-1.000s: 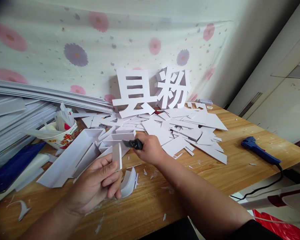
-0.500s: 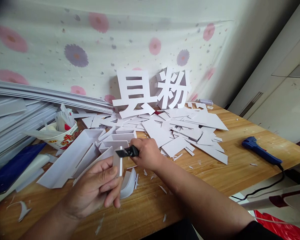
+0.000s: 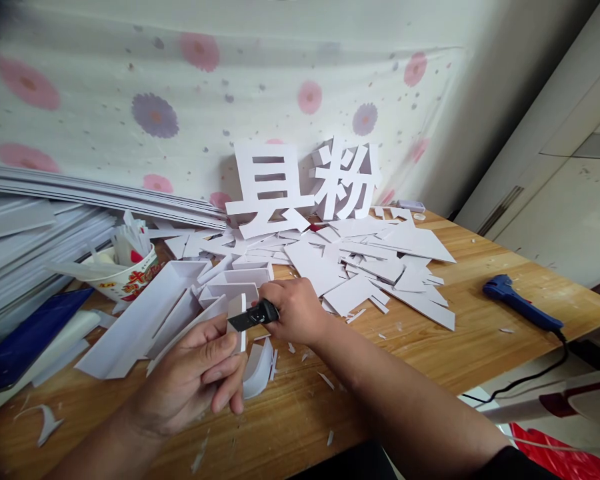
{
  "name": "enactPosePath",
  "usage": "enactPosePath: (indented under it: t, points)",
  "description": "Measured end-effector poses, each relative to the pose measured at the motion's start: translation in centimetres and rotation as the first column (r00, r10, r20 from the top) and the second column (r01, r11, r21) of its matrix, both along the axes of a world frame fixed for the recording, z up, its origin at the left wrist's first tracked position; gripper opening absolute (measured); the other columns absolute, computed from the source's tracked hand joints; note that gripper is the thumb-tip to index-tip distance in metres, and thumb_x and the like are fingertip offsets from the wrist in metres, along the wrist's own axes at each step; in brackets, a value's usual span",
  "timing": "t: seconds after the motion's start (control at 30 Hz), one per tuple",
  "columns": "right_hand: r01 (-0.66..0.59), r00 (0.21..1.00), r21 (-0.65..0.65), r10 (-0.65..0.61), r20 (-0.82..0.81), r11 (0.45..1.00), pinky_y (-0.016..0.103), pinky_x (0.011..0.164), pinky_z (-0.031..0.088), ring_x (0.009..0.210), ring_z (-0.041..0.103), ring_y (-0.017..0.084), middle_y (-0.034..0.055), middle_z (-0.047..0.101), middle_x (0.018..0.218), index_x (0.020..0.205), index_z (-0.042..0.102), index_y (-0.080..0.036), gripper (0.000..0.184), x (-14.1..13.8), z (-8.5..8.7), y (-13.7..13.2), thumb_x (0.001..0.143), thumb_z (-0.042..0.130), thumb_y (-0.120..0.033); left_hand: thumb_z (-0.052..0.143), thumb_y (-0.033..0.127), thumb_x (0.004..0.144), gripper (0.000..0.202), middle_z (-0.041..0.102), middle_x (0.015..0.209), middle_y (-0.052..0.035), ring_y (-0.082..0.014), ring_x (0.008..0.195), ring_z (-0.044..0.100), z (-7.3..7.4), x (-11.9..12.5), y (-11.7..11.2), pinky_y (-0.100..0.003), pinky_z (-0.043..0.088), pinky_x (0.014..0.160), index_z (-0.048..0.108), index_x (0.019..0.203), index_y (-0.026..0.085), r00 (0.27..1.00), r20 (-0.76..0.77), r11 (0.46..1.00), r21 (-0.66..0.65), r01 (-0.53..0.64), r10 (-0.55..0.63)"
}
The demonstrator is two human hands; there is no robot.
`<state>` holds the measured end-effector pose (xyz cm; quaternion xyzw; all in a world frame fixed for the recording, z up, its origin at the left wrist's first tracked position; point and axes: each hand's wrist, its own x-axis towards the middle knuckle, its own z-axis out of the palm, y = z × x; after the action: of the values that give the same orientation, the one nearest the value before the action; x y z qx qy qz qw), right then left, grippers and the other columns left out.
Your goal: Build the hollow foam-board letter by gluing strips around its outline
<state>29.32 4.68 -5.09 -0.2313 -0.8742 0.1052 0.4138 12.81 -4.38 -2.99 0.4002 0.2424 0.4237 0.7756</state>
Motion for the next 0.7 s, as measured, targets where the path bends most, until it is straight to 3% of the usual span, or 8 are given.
enactPosePath:
  t: [0.2, 0.33, 0.47, 0.53, 0.57, 0.63, 0.7]
  points:
    - [0.006, 1.0, -0.023, -0.007, -0.03, 1.0, 0.021, 0.052, 0.033, 0.053, 0.047, 0.011, -0.0013, 0.055, 0.06, 0.069, 0.046, -0.021, 0.01, 0.3, 0.1, 0.1, 0.078, 0.049, -0.022, 0.063, 0.039, 0.087, 0.026, 0.03, 0.047, 0.0124, -0.0038, 0.038, 0.047, -0.2, -0.1, -0.1, -0.025, 0.058, 0.054, 0.051, 0.08, 0.017, 0.998, -0.061, 0.999, 0.025, 0.026, -0.024]
    - [0.039, 0.992, -0.154, -0.057, -0.117, 0.987, 0.021, 0.052, 0.032, 0.052, 0.043, 0.01, -0.0031, 0.052, 0.059, 0.067, 0.047, -0.02, 0.011, 0.2, -0.3, 0.7, 0.074, 0.056, -0.021, 0.063, 0.044, 0.086, 0.028, 0.028, 0.046, 0.0135, -0.0048, 0.038, 0.047, -0.4, 0.3, -0.5, -0.025, 0.056, 0.054, 0.05, 0.084, 0.018, 0.99, -0.106, 0.995, 0.03, 0.1, -0.096]
    - [0.131, 0.962, -0.222, -0.178, -0.209, 0.966, 0.021, 0.052, 0.033, 0.052, 0.041, 0.01, -0.0036, 0.048, 0.057, 0.064, 0.045, -0.02, 0.02, -0.1, -0.4, 1.3, 0.079, 0.057, -0.026, 0.061, 0.047, 0.086, 0.031, 0.039, 0.045, 0.0116, -0.0075, 0.041, 0.05, -0.4, 0.3, -0.4, -0.028, 0.055, 0.056, 0.049, 0.083, 0.018, 0.964, -0.262, 0.989, 0.128, 0.08, -0.045]
    - [0.142, 0.925, -0.305, -0.236, -0.298, 0.942, 0.022, 0.051, 0.034, 0.051, 0.041, 0.01, -0.0036, 0.047, 0.057, 0.064, 0.047, -0.02, 0.025, 0.0, 0.0, 1.2, 0.083, 0.058, -0.031, 0.058, 0.044, 0.087, 0.029, 0.048, 0.046, 0.0074, -0.0093, 0.046, 0.053, -0.2, 0.1, 0.1, -0.028, 0.053, 0.059, 0.051, 0.08, 0.017, 0.905, -0.419, 0.972, 0.233, 0.031, 0.072]
    - [0.087, 0.91, -0.379, -0.228, -0.345, 0.921, 0.022, 0.049, 0.034, 0.05, 0.041, 0.009, -0.0037, 0.047, 0.056, 0.065, 0.049, -0.02, 0.027, 0.1, 0.2, 0.9, 0.084, 0.059, -0.035, 0.057, 0.042, 0.087, 0.026, 0.052, 0.047, 0.0053, -0.0101, 0.048, 0.054, -0.1, -0.1, 0.3, -0.027, 0.051, 0.059, 0.052, 0.079, 0.017, 0.856, -0.497, 0.96, 0.28, 0.002, 0.144]
    - [-0.14, 0.895, -0.521, -0.117, -0.429, 0.842, 0.022, 0.044, 0.034, 0.044, 0.04, 0.009, -0.004, 0.048, 0.054, 0.071, 0.056, -0.019, 0.029, 0.3, 0.8, 0.2, 0.085, 0.061, -0.044, 0.056, 0.036, 0.085, 0.022, 0.056, 0.05, 0.0036, -0.0105, 0.048, 0.053, 0.2, -0.3, 0.7, -0.025, 0.046, 0.055, 0.051, 0.074, 0.018, 0.723, -0.623, 0.931, 0.357, -0.074, 0.297]
    - [-0.334, 0.889, -0.576, 0.046, -0.456, 0.746, 0.022, 0.041, 0.034, 0.042, 0.041, 0.009, -0.0031, 0.052, 0.057, 0.081, 0.062, -0.017, 0.032, 0.6, 1.4, -0.8, 0.082, 0.065, -0.049, 0.057, 0.033, 0.082, 0.023, 0.056, 0.05, 0.0039, -0.0102, 0.047, 0.052, 0.5, -0.5, 0.7, -0.022, 0.041, 0.05, 0.047, 0.066, 0.019, 0.578, -0.697, 0.89, 0.439, -0.124, 0.425]
